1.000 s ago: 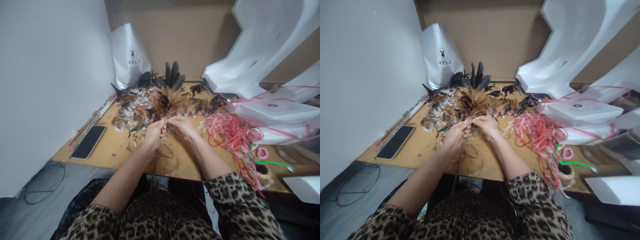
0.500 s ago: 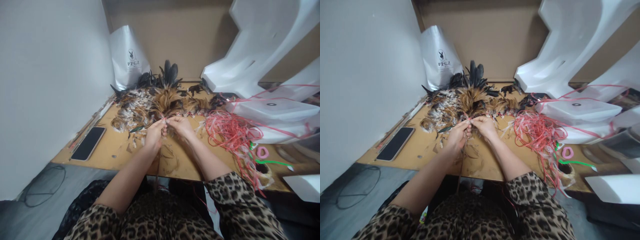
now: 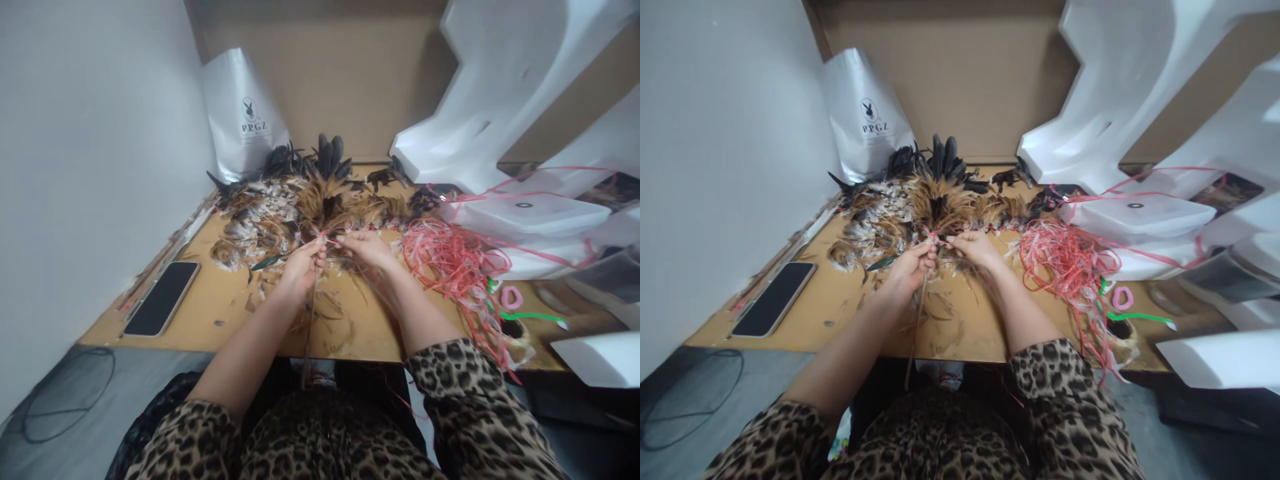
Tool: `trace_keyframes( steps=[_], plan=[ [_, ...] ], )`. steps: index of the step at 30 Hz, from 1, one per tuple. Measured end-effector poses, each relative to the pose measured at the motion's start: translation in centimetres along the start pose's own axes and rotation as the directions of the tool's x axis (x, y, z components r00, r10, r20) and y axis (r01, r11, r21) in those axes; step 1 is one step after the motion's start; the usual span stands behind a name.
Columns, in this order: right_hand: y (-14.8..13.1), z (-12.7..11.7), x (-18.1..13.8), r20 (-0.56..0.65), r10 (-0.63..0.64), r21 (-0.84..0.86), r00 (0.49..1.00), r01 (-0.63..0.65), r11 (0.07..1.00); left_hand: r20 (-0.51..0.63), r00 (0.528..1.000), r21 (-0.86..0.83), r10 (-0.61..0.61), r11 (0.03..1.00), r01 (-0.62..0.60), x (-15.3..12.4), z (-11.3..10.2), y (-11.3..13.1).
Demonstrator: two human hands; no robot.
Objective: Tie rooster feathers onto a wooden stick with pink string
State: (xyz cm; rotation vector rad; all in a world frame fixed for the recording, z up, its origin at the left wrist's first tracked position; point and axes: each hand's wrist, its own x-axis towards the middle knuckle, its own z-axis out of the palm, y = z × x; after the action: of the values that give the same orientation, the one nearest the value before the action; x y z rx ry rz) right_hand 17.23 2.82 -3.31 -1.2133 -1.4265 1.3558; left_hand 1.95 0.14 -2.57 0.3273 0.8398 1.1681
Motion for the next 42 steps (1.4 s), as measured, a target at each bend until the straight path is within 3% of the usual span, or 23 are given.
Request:
trace_keyframes(
  steps=[3,5,8,11,15,20,24,29,33,35,37,39,42],
  plan=[
    [0.3,-2.4,0.7,-0.008,0.066,-0.083,0.998,-0.066,0.994,0.045,0.996,-0.084,-0.083,0.993,0.086,0.9,-0.4,0.9],
    [0.9,-4.0,1.3,-0.171,0.056,-0.090,0.984,-0.072,0.993,0.092,0.989,-0.152,-0.115,0.980,0.128,1.3,-0.8,1.4],
    [1.9,-6.3,2.2,-0.431,-0.033,-0.118,0.902,-0.021,0.993,0.160,0.977,-0.226,-0.145,0.957,0.179,1.5,-1.3,1.6],
    [3.1,-7.7,3.1,-0.553,-0.094,-0.197,0.828,-0.020,0.980,0.201,0.966,-0.248,-0.160,0.946,0.208,1.5,-1.7,1.5],
    [4.3,-8.0,4.4,-0.553,-0.162,-0.389,0.817,-0.082,0.917,0.221,0.963,-0.259,-0.151,0.943,0.207,1.6,-1.9,1.4],
    [4.0,-6.6,5.3,-0.469,-0.244,-0.675,0.849,-0.167,0.718,0.243,0.956,-0.247,-0.164,0.943,0.224,1.6,-1.9,1.3],
    [3.4,-5.2,5.6,-0.441,-0.223,-0.772,0.869,-0.240,0.589,0.278,0.947,-0.268,-0.163,0.933,0.239,1.5,-2.0,1.2],
    [3.9,-4.7,5.8,-0.449,-0.186,-0.760,0.874,-0.263,0.595,0.289,0.945,-0.276,-0.156,0.931,0.238,1.5,-2.1,1.1],
    [4.1,-5.1,5.6,-0.493,-0.252,-0.638,0.833,-0.150,0.755,0.300,0.941,-0.304,-0.157,0.919,0.250,1.5,-2.3,1.1],
    [3.8,-5.0,5.4,-0.529,-0.221,-0.437,0.819,-0.039,0.899,0.310,0.937,-0.323,-0.160,0.910,0.262,1.6,-2.3,1.0],
    [3.1,-4.8,5.0,-0.534,-0.110,-0.146,0.838,0.037,0.989,0.319,0.933,-0.341,-0.164,0.899,0.274,1.6,-2.4,0.9],
    [2.1,-4.3,4.4,-0.470,0.001,0.134,0.883,0.070,0.988,0.330,0.929,-0.357,-0.167,0.889,0.286,1.7,-2.5,0.9],
    [0.6,-3.7,3.5,-0.321,0.058,0.437,0.945,0.094,0.894,0.340,0.924,-0.368,-0.175,0.880,0.302,1.8,-2.6,0.8]
  ],
)
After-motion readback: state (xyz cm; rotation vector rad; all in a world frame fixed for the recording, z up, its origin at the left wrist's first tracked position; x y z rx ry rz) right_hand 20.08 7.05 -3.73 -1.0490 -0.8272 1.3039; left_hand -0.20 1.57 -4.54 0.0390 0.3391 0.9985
